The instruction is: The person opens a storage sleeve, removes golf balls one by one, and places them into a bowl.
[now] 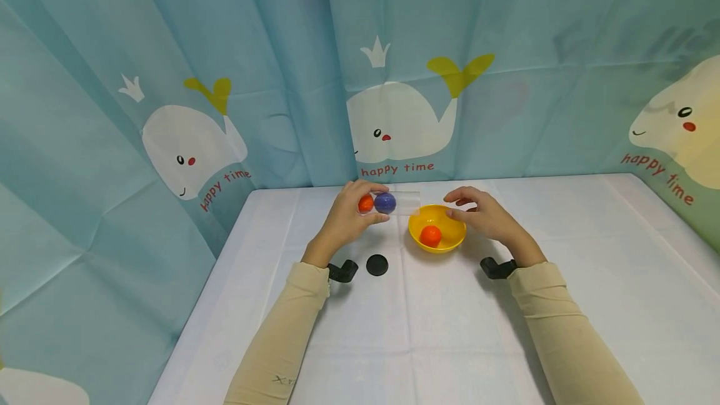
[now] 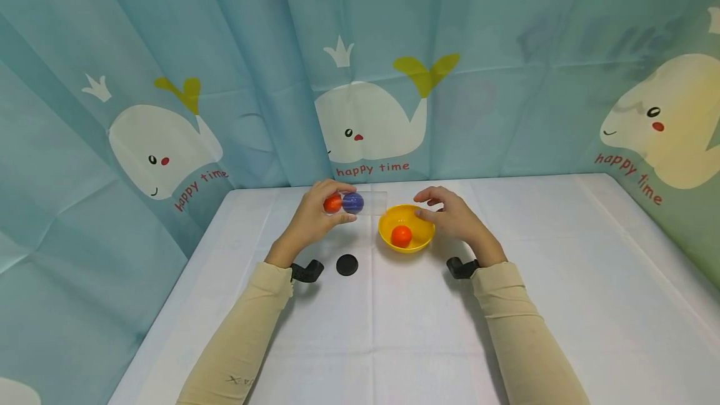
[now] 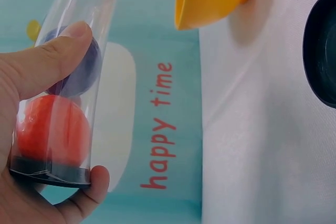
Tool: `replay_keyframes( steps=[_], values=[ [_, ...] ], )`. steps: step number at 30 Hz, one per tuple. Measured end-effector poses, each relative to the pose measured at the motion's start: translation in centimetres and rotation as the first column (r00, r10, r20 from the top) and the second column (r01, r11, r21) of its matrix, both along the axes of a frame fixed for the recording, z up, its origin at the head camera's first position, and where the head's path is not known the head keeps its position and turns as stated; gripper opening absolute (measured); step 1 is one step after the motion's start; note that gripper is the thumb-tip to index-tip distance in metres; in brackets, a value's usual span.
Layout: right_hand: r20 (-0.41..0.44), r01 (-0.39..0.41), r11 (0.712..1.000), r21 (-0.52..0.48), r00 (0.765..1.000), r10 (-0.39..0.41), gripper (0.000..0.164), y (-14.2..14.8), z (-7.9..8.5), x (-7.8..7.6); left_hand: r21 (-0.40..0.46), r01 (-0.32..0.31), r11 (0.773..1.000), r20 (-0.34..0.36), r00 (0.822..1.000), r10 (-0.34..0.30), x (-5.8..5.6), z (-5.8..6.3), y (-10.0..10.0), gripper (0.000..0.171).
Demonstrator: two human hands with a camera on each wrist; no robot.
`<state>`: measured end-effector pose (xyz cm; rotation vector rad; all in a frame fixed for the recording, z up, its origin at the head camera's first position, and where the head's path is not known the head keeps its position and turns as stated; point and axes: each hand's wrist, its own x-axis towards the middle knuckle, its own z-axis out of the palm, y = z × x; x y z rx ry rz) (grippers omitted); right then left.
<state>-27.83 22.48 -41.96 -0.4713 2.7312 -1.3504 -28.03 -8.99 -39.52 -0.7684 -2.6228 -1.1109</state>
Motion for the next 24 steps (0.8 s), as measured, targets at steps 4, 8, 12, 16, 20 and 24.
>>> replay_keyframes(
  steps=[4,8,12,16,20,24],
  values=[
    [-0.020,-0.006,1.000,-0.006,1.000,0.005,0.036,-0.4,0.3,0.1,-0.004,0.000,1.000,0.002,1.000,0.000,0.1,0.1,0.0,0.048],
    [-0.038,-0.032,0.999,-0.021,0.999,0.031,0.034,-1.0,0.7,0.3,-0.005,0.000,1.000,-0.003,1.000,0.000,0.1,0.2,0.1,0.048],
    [-0.033,-0.080,0.996,-0.050,0.996,0.078,0.032,-1.6,1.1,0.6,-0.006,0.004,1.000,-0.003,1.000,-0.004,0.2,0.2,0.1,0.049],
    [-0.021,-0.126,0.989,-0.074,0.992,0.125,0.036,-2.2,1.4,0.8,-0.009,0.009,1.000,-0.009,1.000,-0.009,0.3,0.4,0.1,0.050],
    [-0.020,-0.147,0.986,-0.075,0.989,0.146,0.040,-2.7,1.6,0.9,-0.018,0.008,1.000,-0.019,1.000,-0.009,0.4,0.6,0.1,0.050],
    [-0.007,-0.158,0.984,-0.086,0.987,0.158,0.041,-3.1,1.6,1.0,-0.023,0.007,1.000,-0.021,1.000,-0.007,0.5,0.7,0.1,0.049]
  ],
)
